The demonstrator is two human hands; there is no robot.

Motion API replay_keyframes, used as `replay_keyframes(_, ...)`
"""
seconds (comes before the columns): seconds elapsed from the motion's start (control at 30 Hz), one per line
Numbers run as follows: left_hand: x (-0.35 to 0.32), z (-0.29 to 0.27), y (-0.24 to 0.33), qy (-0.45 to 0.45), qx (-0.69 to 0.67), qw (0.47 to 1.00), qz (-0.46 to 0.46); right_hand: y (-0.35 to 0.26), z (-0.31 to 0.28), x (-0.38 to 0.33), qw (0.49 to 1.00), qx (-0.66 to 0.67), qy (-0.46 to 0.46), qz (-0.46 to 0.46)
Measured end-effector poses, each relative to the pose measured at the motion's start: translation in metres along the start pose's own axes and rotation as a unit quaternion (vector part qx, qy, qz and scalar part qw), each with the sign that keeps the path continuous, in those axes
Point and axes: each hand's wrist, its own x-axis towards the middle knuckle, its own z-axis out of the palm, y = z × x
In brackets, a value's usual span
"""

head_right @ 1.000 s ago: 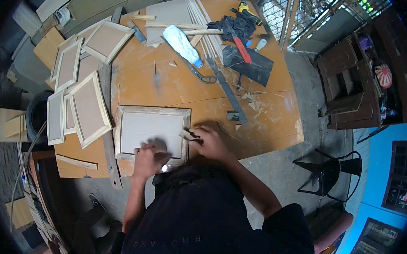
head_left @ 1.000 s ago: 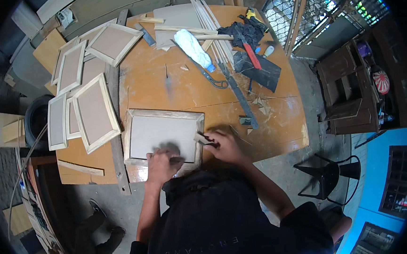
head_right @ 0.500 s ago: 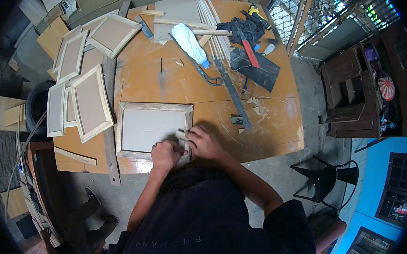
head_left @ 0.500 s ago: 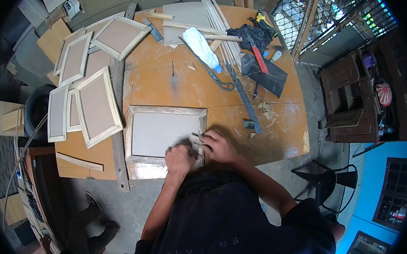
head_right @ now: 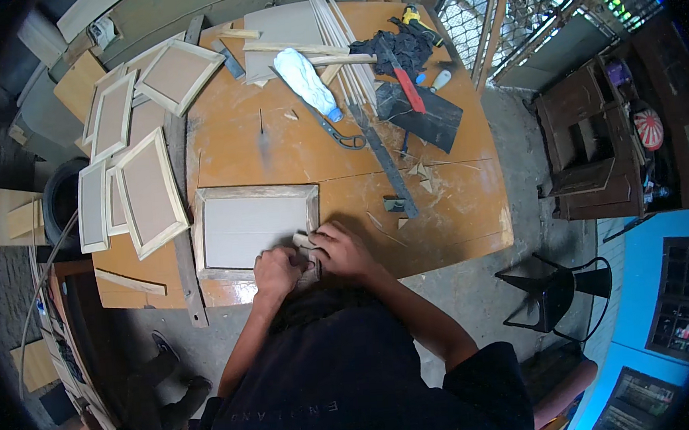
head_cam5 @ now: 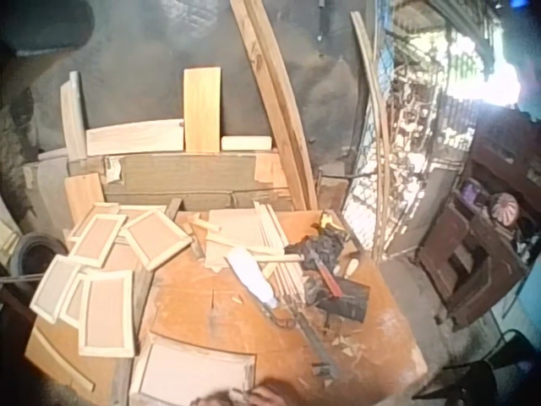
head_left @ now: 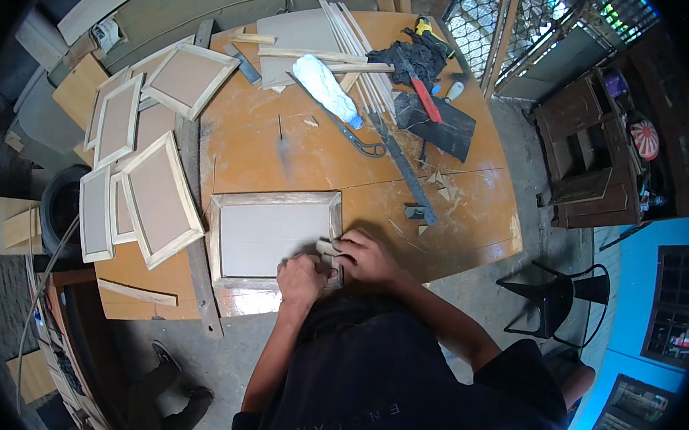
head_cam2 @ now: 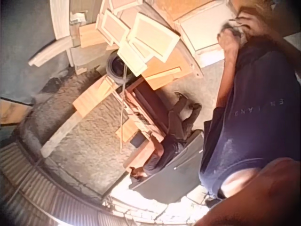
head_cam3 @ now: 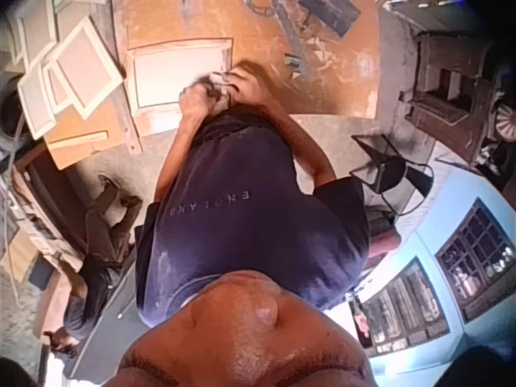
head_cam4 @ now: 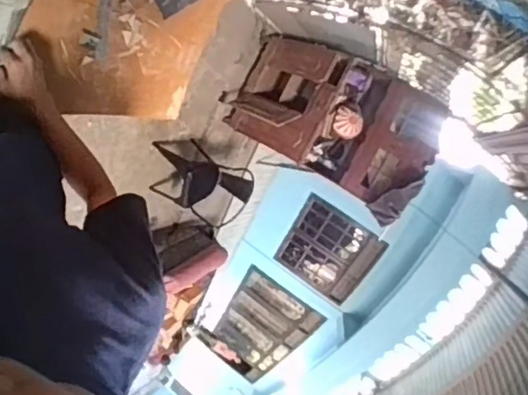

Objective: The recorder is assembling and finishing wooden picture frames, using small wood blocks and adhesive to secure the joints.

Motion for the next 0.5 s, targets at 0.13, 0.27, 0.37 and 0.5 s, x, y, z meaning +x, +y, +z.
replay_keyframes(0.13, 0.000, 0.000, -0.002, -0.006, -0.001, 1.000, 0.008, 0.007, -0.021, 0.013, 0.988, -0.005, 0.143, 0.060)
replay_keyframes(0.27, -0.006, -0.007, 0.004, -0.021, -0.015, 1.000, 0.003, 0.032, -0.034, 0.005, 0.966, -0.022, 0.220, 0.131)
replay_keyframes(0.37, -0.006, 0.007, -0.015, 0.059, -0.092, 0.990, 0.089, 0.029, -0.045, -0.004, 0.963, -0.014, 0.195, 0.186)
replay_keyframes(0.5, -0.009, 0.010, -0.024, 0.145, -0.149, 0.969, 0.135, 0.026, -0.045, -0.013, 0.960, -0.011, 0.204, 0.191)
